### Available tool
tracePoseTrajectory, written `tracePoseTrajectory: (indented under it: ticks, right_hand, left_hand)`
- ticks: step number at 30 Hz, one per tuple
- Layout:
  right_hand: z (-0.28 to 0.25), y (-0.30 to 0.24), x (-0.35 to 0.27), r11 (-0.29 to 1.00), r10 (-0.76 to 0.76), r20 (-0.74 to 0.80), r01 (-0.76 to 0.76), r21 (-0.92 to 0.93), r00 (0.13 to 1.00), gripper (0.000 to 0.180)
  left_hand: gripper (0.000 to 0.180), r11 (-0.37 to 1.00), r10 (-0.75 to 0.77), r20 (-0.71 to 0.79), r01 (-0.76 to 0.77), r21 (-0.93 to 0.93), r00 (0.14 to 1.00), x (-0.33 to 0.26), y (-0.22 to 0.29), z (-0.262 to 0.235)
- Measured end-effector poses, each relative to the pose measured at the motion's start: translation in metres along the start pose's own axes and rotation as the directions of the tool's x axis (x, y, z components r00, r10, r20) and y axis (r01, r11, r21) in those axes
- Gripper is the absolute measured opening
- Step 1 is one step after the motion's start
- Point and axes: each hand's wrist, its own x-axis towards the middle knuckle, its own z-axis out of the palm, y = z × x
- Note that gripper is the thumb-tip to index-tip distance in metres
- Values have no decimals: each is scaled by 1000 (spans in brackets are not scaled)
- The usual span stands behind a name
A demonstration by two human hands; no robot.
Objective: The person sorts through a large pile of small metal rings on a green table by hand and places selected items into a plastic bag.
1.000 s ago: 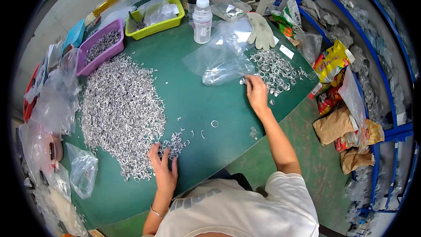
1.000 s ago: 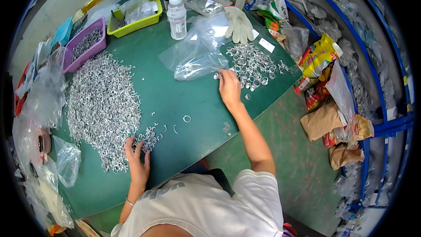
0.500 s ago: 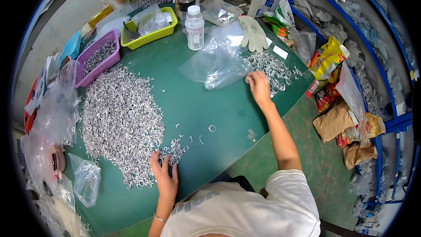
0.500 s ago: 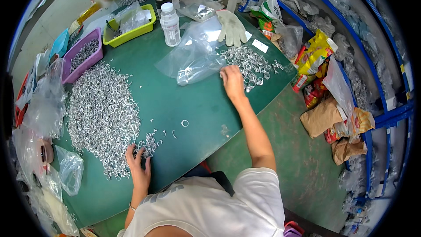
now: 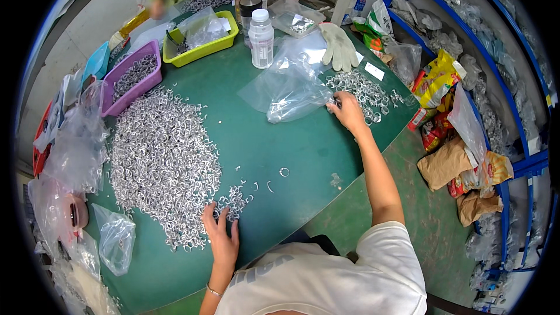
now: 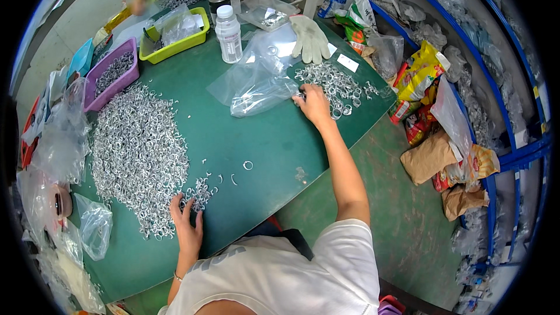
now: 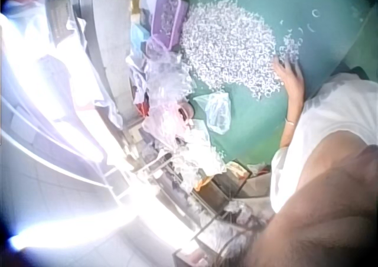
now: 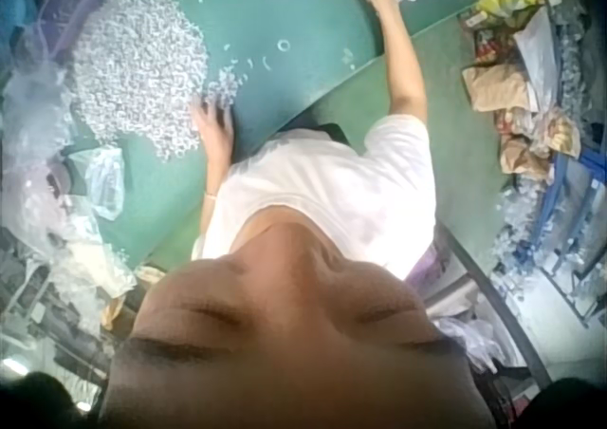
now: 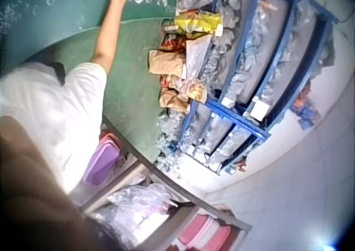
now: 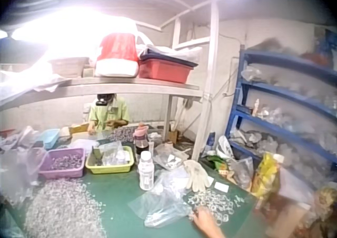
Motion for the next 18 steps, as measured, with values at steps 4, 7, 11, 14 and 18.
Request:
tracePoseTrajectory:
  ticks: [4,7,11,14,18]
  right_hand:
    - [-4,-9,-1,974,-107,74,119,-191,992,37]
    - [-1,-7,1,939,-208,95,226,-259,974,34]
    - [2,-10,3,922,-295,158,324,-213,942,23]
    - [3,-12,6,899,-355,213,395,-190,910,13]
    - [8,-12,6,900,-361,197,396,-182,911,10]
  left_hand:
    - [39,1000,4,2,-4,-3,1000,-1,1,2]
    - [40,1000,5,7,-5,-1,1000,-2,0,3]
    - [40,1000,-3,9,3,-26,1000,-3,1,3]
    - [39,999,-12,16,12,-38,1000,-3,3,0]
    - [37,1000,-3,5,3,-26,1000,-4,3,0]
